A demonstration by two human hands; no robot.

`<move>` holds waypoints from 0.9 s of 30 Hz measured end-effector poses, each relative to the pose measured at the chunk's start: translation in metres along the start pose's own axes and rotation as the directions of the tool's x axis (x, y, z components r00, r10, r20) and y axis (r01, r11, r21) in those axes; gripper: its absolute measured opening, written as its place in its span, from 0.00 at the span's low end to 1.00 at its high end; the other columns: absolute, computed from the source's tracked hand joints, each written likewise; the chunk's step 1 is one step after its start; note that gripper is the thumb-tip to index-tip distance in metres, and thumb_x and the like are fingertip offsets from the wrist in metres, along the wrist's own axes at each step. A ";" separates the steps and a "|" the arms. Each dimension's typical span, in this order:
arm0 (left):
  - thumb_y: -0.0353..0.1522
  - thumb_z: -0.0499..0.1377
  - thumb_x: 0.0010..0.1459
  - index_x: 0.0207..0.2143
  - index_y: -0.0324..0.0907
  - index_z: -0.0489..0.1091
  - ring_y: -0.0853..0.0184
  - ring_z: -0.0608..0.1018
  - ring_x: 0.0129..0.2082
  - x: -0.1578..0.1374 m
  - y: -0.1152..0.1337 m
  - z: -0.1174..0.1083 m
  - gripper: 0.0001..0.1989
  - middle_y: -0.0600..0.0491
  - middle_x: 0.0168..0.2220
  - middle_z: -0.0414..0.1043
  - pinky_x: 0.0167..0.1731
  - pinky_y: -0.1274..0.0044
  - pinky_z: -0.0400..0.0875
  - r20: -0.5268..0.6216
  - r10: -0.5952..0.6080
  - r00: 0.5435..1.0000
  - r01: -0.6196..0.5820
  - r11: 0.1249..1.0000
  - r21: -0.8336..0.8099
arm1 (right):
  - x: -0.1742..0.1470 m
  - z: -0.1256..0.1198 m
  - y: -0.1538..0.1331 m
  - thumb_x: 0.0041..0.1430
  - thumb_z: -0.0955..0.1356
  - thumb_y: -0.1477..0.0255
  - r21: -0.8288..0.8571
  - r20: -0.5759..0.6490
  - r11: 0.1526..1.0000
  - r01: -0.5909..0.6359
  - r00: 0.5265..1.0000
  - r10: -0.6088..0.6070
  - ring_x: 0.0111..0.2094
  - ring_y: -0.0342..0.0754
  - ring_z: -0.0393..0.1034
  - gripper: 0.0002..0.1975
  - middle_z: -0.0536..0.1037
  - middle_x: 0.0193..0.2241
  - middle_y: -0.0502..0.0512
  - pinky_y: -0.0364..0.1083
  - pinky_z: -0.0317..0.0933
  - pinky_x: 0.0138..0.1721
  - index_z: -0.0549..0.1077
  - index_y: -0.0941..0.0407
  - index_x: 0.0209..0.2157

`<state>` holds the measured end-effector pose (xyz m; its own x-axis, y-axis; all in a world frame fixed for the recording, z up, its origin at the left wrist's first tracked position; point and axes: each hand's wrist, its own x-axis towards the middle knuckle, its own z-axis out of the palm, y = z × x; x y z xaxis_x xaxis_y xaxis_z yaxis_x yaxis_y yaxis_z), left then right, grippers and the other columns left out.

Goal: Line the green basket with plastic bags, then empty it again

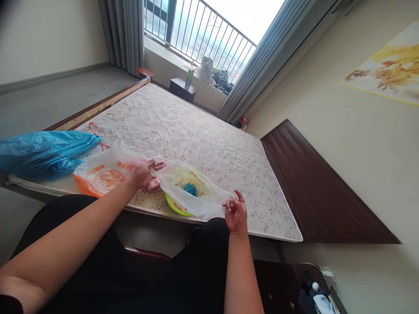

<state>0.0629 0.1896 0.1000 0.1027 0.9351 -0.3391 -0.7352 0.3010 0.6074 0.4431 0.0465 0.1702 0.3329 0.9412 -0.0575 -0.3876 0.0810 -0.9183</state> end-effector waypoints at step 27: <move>0.63 0.39 0.66 0.26 0.43 0.63 0.69 0.64 0.19 -0.091 -0.049 0.076 0.37 0.54 0.19 0.63 0.24 0.74 0.60 0.830 0.036 0.557 -0.746 0.463 0.480 | -0.045 0.127 -0.010 0.63 0.68 0.72 -0.721 0.645 0.354 0.596 0.764 0.029 0.54 0.52 0.73 0.28 0.73 0.62 0.55 0.46 0.70 0.40 0.71 0.44 0.64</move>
<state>0.1402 0.1040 0.1555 0.5865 0.6866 0.4296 -0.0952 -0.4682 0.8785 0.3231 0.0452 0.2317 -0.3114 0.9327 0.1821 0.6811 0.3527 -0.6416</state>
